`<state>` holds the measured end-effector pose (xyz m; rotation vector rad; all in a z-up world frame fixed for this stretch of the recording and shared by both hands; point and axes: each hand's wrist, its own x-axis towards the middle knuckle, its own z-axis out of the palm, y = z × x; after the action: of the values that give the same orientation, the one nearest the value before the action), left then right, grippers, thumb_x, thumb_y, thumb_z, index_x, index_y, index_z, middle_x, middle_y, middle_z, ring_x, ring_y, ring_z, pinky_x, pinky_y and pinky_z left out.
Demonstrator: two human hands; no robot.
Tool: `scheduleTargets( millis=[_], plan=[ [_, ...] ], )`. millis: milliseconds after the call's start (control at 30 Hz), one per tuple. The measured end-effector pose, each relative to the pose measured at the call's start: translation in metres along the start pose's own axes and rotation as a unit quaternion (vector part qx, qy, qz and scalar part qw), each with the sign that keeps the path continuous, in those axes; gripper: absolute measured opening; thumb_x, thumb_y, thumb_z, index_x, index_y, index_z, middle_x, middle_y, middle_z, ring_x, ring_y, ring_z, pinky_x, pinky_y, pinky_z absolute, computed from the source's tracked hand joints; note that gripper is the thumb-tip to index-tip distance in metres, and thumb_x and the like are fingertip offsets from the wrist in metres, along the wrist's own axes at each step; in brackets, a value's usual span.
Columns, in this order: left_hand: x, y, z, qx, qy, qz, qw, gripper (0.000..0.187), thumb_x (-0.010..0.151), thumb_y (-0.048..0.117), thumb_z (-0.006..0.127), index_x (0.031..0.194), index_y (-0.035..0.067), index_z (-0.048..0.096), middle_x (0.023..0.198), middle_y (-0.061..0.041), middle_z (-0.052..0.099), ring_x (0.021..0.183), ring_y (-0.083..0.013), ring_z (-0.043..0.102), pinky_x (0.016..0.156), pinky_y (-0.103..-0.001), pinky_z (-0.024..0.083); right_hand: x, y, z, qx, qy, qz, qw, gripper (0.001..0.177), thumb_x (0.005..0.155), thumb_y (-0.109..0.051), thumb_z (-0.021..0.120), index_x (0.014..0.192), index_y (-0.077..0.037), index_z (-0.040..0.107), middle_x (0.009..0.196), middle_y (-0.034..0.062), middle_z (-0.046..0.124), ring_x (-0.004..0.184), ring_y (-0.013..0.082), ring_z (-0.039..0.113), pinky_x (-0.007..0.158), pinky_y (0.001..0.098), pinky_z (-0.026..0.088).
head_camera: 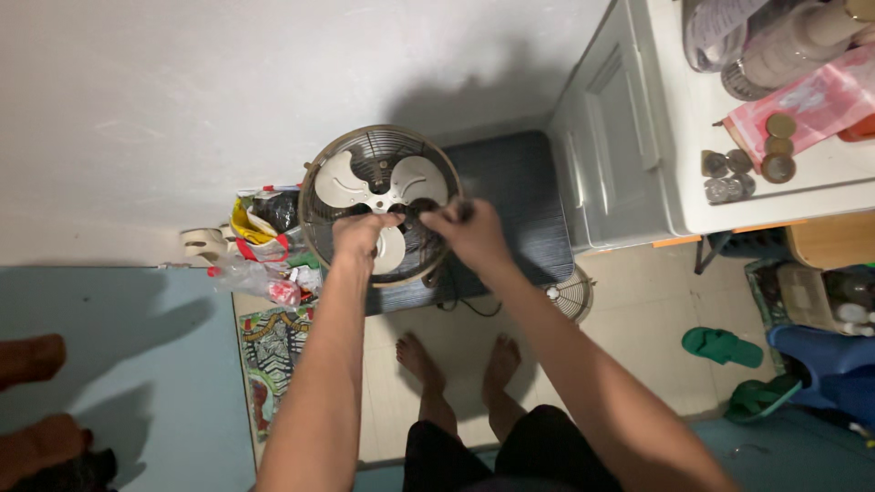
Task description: The person disassembles a small table fan by first removing the front grille, then using a screwdriver to loosen the central nut holding the fan blades. They remove the grille and set it aside, then proceed to unscrew the blade assembly.
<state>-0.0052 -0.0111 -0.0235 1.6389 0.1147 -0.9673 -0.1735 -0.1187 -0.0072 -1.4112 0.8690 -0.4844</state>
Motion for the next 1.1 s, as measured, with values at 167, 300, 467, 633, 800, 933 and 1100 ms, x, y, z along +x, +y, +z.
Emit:
scheduleTargets(
  millis=[167,300,467,633,800,933,1100],
  plan=[
    [0.011,-0.011,-0.001,0.028,0.057,0.009,0.998,0.039,0.059,-0.002,0.088,0.094,-0.013,0.076,0.097,-0.020,0.077,0.076,-0.0258,0.071,0.071,-0.039,0.057,0.047,0.008,0.026,-0.197,-0.009,-0.117,0.973,0.032,0.078,-0.027,0.086,0.078,-0.006,0.063,0.078,0.0106,0.072,0.073,0.0204,0.069,0.071,0.0375,0.055],
    [0.019,-0.012,-0.003,0.137,0.101,0.010,0.985,0.053,0.055,0.014,0.095,0.101,-0.006,0.077,0.106,-0.019,0.078,0.095,-0.0254,0.075,0.088,-0.034,0.056,0.059,0.005,0.032,-0.266,-0.080,-0.098,0.956,0.033,0.079,-0.028,0.087,0.077,-0.002,0.068,0.075,0.0114,0.072,0.070,0.0234,0.069,0.071,0.0385,0.054],
    [0.019,-0.010,-0.001,0.235,0.086,-0.049,0.967,0.047,0.061,0.033,0.089,0.101,0.008,0.084,0.108,-0.018,0.080,0.106,-0.0316,0.076,0.098,-0.042,0.054,0.065,-0.011,0.040,-0.315,-0.116,-0.088,0.938,0.035,0.079,-0.030,0.088,0.081,-0.001,0.068,0.073,0.0140,0.070,0.066,0.0265,0.067,0.068,0.0407,0.054],
    [-0.003,0.000,0.003,0.225,0.116,-0.073,0.965,0.044,0.066,0.039,0.086,0.104,0.017,0.082,0.114,-0.012,0.076,0.114,-0.0340,0.068,0.114,-0.058,0.028,0.070,-0.031,0.057,-0.415,-0.098,-0.080,0.901,0.030,0.073,-0.024,0.090,0.081,-0.003,0.070,0.075,0.0159,0.072,0.069,0.0274,0.071,0.070,0.0414,0.057],
    [-0.024,0.024,0.000,0.212,0.079,-0.095,0.969,0.046,0.064,0.038,0.086,0.103,0.012,0.082,0.110,-0.012,0.080,0.111,-0.0304,0.071,0.115,-0.053,0.029,0.065,-0.054,0.069,-0.413,-0.086,0.012,0.907,0.034,0.065,-0.015,0.086,0.092,-0.002,0.070,0.077,0.0171,0.073,0.071,0.0287,0.075,0.069,0.0406,0.059],
    [-0.029,0.036,-0.004,0.208,0.059,-0.107,0.970,0.045,0.063,0.031,0.086,0.105,0.014,0.082,0.113,-0.009,0.077,0.112,-0.0302,0.068,0.114,-0.053,0.025,0.058,-0.059,0.078,-0.433,-0.078,0.046,0.897,0.033,0.071,-0.015,0.084,0.094,0.002,0.067,0.081,0.0193,0.074,0.077,0.0332,0.077,0.070,0.0419,0.062],
    [-0.032,0.032,-0.004,0.203,0.051,-0.092,0.974,0.041,0.063,0.028,0.078,0.102,0.016,0.083,0.110,-0.009,0.080,0.109,-0.0301,0.072,0.113,-0.050,0.031,0.045,-0.054,0.080,-0.459,-0.039,0.020,0.888,0.016,0.083,-0.012,0.076,0.090,0.002,0.073,0.086,0.0241,0.074,0.088,0.0359,0.076,0.081,0.0444,0.059]
  ],
)
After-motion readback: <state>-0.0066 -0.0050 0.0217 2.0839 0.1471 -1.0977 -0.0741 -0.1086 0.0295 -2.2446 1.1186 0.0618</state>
